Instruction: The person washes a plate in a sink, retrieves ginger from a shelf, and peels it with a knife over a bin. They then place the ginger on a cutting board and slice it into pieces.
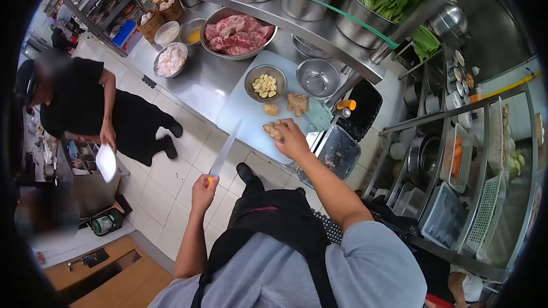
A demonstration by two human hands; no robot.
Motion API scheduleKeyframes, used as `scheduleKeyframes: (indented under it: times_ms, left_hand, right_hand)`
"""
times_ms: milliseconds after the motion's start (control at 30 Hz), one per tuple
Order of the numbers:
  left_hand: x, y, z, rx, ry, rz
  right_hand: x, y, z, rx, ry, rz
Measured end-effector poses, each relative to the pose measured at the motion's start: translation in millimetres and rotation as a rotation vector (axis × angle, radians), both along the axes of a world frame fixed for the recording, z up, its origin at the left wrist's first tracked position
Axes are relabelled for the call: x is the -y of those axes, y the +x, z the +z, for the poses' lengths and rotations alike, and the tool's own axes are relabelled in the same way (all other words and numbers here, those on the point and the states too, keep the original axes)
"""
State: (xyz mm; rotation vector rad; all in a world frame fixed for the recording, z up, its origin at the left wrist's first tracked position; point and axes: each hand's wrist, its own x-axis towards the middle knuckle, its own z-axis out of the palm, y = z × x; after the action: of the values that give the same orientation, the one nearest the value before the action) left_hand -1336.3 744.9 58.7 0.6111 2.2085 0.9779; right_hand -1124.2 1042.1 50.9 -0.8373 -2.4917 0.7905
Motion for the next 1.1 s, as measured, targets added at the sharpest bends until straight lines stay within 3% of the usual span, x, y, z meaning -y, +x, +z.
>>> scheduleKeyframes:
  times_ms: [67,100,167,200,267,433,500,533,700,1067,1100]
  left_hand:
    - [-6.6,1.5,3.6,0.005,0.005,-0.018]
    - [-11.4,3.2,5.2,0.015,0.013,-0.037]
    - [-19.4,10.3,13.4,0.014,0.001,-0.043]
    - [-21.1,14.0,17.4,0.016,-0.013,-0.041]
    - [-21.4,19.8,8.3,0.031,-0.004,-0.052]
    - [-21.8,32.5,-8.2,0.111,0.029,-0.058]
    - [-22.6,36.9,-10.5,0.113,0.031,-0.064]
    - [-22.9,37.7,-11.4,0.111,0.030,-0.065]
    - [-27.1,36.3,-2.5,0.168,0.033,-0.045]
    - [-58.2,45.6,21.2,0.242,0.077,-0.107]
    - [-59.6,45.1,15.6,0.241,0.079,-0.114]
  right_hand:
    - [-0.3,4.3,-8.6,-0.132,-0.248,-0.113]
    - [-2.5,8.4,-12.6,-0.136,-0.247,-0.120]
    - [-7.7,20.2,-15.0,-0.266,-0.951,-0.237]
    - [-8.7,28.4,-13.7,-0.270,-0.952,-0.245]
    - [-11.1,43.7,-8.2,-0.671,-1.573,-0.182]
    - [-13.7,54.1,-2.0,-0.738,-1.614,-0.177]
    - [-12.1,48.3,-1.5,-0.603,-1.321,-0.239]
    - [-12.7,47.8,-0.1,-0.606,-1.321,-0.239]
    - [-16.1,40.7,2.2,-0.743,-1.657,-0.082]
    - [-6.2,48.3,-3.6,-0.676,-1.629,-0.190]
    - [-6.5,44.4,-10.6,-0.460,-1.228,-0.191]
